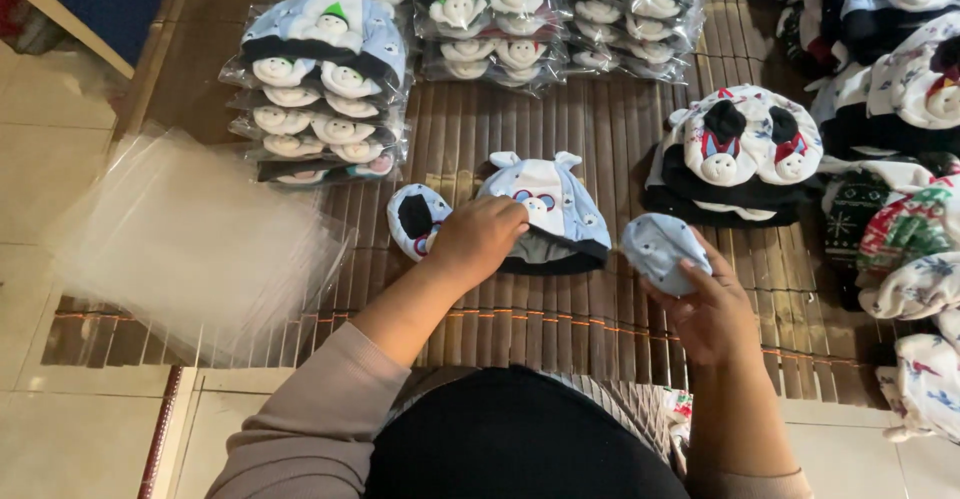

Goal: Packaging baby hats and socks into plastic bags

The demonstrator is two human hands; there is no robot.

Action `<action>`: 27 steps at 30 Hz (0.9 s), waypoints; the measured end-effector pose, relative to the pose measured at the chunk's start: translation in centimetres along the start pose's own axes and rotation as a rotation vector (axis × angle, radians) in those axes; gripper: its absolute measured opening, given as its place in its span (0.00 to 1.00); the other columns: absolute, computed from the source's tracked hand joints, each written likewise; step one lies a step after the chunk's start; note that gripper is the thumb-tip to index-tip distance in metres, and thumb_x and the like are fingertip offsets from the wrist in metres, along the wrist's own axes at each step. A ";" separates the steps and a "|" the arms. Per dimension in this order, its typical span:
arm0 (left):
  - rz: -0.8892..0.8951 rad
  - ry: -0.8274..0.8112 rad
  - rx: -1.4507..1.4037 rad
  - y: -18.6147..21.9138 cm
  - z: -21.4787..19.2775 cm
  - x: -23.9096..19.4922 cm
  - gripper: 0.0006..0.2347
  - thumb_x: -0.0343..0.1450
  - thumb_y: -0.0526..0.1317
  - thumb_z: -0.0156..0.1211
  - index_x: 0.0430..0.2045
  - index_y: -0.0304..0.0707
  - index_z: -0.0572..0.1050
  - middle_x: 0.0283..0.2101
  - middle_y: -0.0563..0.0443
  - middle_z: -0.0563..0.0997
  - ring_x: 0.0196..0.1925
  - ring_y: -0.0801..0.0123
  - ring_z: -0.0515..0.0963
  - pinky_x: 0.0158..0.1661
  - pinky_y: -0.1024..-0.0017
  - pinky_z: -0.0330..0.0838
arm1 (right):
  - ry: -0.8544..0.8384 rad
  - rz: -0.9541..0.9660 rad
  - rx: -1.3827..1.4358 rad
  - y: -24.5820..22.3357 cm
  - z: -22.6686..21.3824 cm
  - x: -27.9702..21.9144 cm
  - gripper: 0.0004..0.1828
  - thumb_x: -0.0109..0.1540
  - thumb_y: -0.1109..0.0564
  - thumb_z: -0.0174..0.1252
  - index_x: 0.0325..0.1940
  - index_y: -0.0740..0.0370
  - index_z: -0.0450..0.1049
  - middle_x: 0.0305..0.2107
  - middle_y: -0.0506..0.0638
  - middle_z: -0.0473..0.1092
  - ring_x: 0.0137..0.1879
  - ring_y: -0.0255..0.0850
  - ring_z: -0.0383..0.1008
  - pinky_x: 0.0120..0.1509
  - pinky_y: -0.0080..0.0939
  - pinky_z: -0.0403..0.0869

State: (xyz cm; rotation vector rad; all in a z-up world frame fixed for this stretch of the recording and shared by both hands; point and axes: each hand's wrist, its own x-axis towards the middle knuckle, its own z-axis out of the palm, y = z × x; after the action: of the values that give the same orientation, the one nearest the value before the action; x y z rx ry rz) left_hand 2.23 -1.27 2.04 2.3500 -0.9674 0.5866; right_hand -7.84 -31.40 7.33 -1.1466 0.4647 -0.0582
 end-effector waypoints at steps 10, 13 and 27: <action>-0.242 0.079 -0.017 2.5 -0.9 3.4 0.04 0.76 0.49 0.52 0.40 0.60 0.72 0.33 0.60 0.74 0.36 0.61 0.82 0.35 0.65 0.78 | -0.122 -1.483 -1.155 3.8 9.4 -3.7 0.28 0.61 0.66 0.58 0.66 0.55 0.74 0.62 0.60 0.71 0.62 0.56 0.75 0.63 0.53 0.74; -0.282 0.088 0.003 2.1 -0.6 3.4 0.04 0.75 0.50 0.53 0.40 0.62 0.72 0.32 0.61 0.74 0.34 0.62 0.83 0.34 0.64 0.79 | -0.097 -1.757 -1.452 5.6 10.0 -1.8 0.23 0.66 0.60 0.54 0.65 0.46 0.76 0.61 0.51 0.74 0.62 0.49 0.77 0.63 0.50 0.75; 0.042 0.294 0.337 4.7 -0.5 1.2 0.03 0.75 0.37 0.54 0.39 0.51 0.73 0.34 0.51 0.74 0.34 0.60 0.80 0.30 0.67 0.73 | -0.128 -1.444 -1.764 5.4 8.2 0.4 0.30 0.47 0.44 0.65 0.51 0.53 0.78 0.40 0.52 0.72 0.51 0.51 0.72 0.60 0.54 0.68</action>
State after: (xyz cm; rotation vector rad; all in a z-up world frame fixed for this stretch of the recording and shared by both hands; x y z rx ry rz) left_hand -0.53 -4.38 4.55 2.4358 -0.8349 1.1533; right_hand -5.32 -22.14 5.05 -2.9805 -0.7781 -0.9662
